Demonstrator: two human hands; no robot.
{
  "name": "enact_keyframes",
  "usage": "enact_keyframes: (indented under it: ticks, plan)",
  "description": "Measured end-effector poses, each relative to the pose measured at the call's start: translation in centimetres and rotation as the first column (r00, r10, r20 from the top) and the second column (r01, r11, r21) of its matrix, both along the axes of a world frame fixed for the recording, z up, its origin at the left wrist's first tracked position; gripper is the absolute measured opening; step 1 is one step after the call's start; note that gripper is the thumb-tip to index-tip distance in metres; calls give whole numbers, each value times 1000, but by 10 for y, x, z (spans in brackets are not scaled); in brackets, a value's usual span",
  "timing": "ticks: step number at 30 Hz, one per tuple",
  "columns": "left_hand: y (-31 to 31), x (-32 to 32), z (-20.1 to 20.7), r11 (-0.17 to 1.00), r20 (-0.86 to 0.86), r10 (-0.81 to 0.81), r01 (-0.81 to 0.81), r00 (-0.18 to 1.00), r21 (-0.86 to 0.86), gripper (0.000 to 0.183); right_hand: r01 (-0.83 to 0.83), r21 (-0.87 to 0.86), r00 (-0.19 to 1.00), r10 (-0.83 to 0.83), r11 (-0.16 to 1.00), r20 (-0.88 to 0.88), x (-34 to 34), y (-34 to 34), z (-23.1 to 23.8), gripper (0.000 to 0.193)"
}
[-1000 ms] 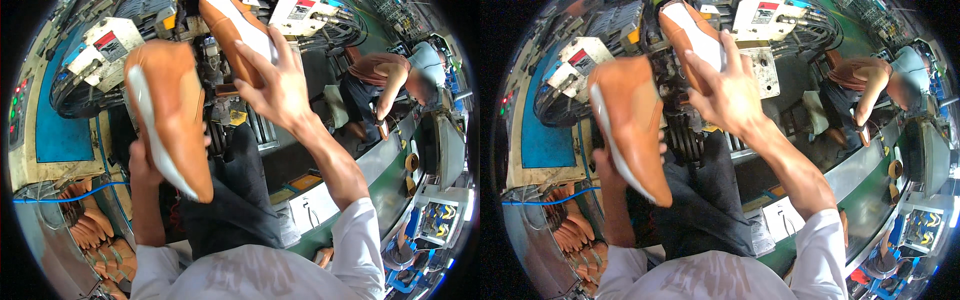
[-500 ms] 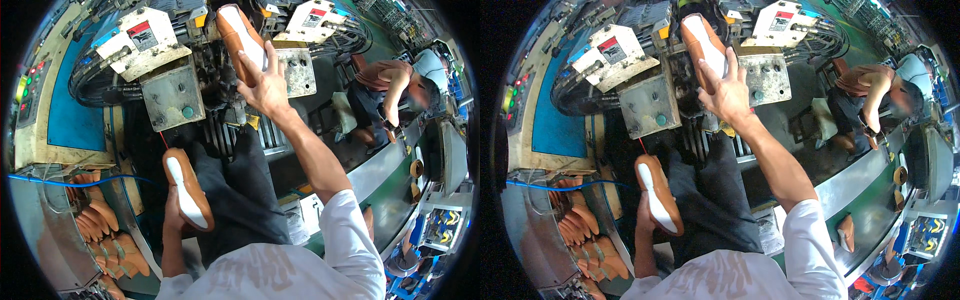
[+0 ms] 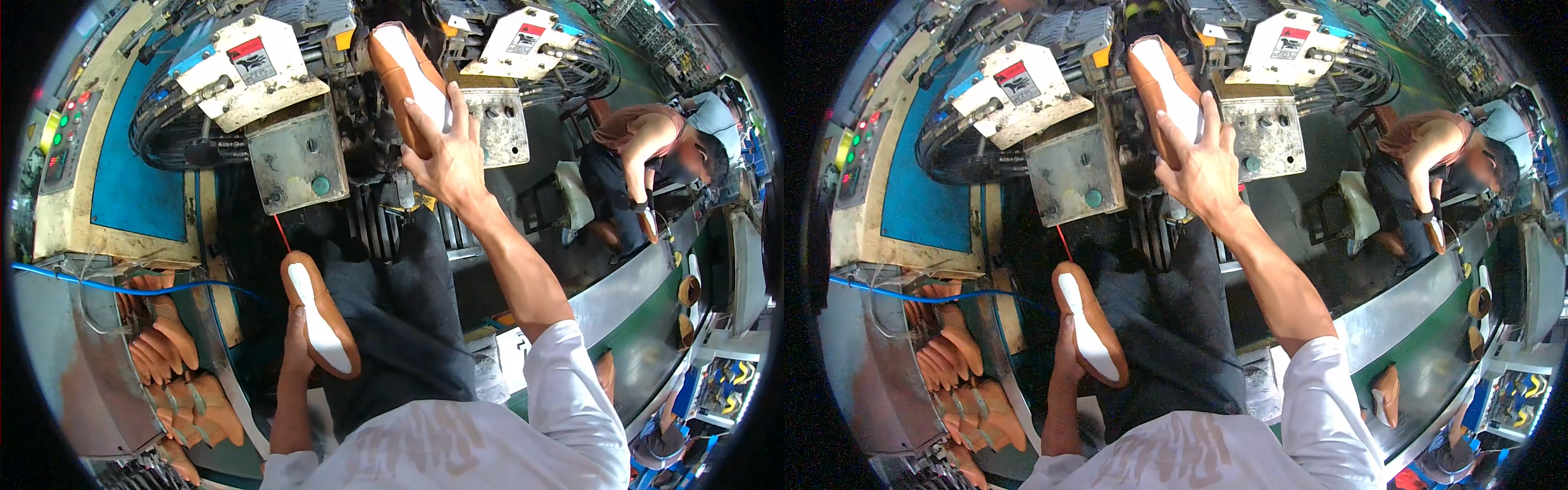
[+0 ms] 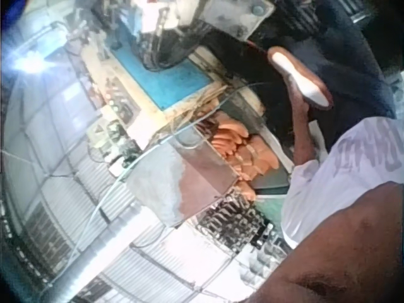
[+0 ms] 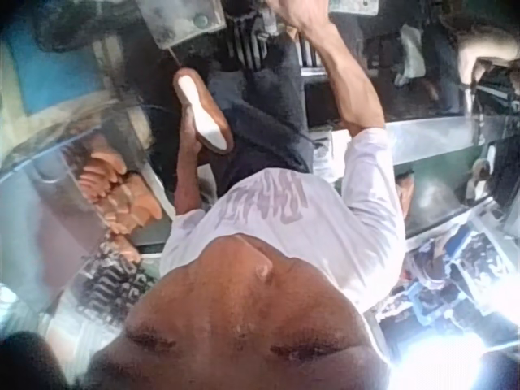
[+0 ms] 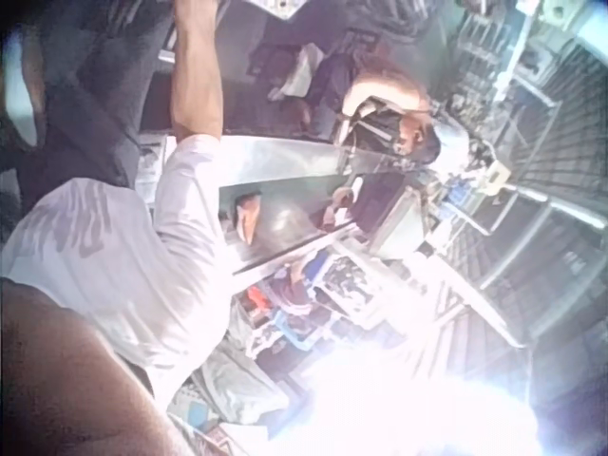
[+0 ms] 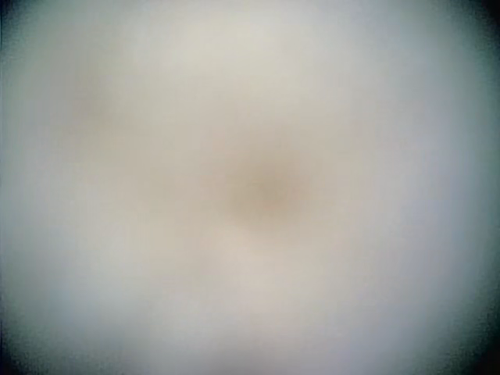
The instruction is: The person repeatedly picks up brown shoes from a conveyor belt and places them into a machine to process the soles. After processing, the shoes are returned to the conveyor belt. The task is performed continuously in a factory setting.
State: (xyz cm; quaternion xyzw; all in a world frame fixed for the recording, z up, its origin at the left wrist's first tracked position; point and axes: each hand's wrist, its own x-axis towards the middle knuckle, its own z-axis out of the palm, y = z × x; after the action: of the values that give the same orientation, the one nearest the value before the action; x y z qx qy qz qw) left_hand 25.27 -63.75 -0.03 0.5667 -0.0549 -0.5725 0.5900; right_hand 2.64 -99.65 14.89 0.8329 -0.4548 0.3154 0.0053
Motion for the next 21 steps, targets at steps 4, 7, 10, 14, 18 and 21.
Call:
enact_keyframes:
  ticks: [4, 7, 10, 14, 18, 21]
  plan:
    - [-2, 2, 5, 998, -42, -57, 58, 997, 24, 61, 27, -4, 999, -27, 1000, 31, 5, -11, 2, 76]
    - [1, 3, -4, 999, 0, -32, 32, 999, 25, 62, 53, 51, 996, -57, 997, 70, 0, -20, 13, 73]
    - [5, 6, -11, 998, -37, -49, 47, 998, -45, 62, -25, 37, 999, 24, 999, 38, -21, -16, 21, 72]
    - [-5, 7, -8, 999, -101, -41, 41, 994, 0, 62, -50, 91, 998, 45, 995, 51, -34, -12, 20, 72]
    - [-12, 3, -7, 997, -16, -68, 68, 998, -27, 65, -62, 129, 993, 48, 990, 104, -30, -14, 26, 73]
    - [-20, -5, -2, 996, 51, -80, 82, 995, -44, 69, -66, 25, 988, 62, 997, 138, -32, -22, 10, 72]
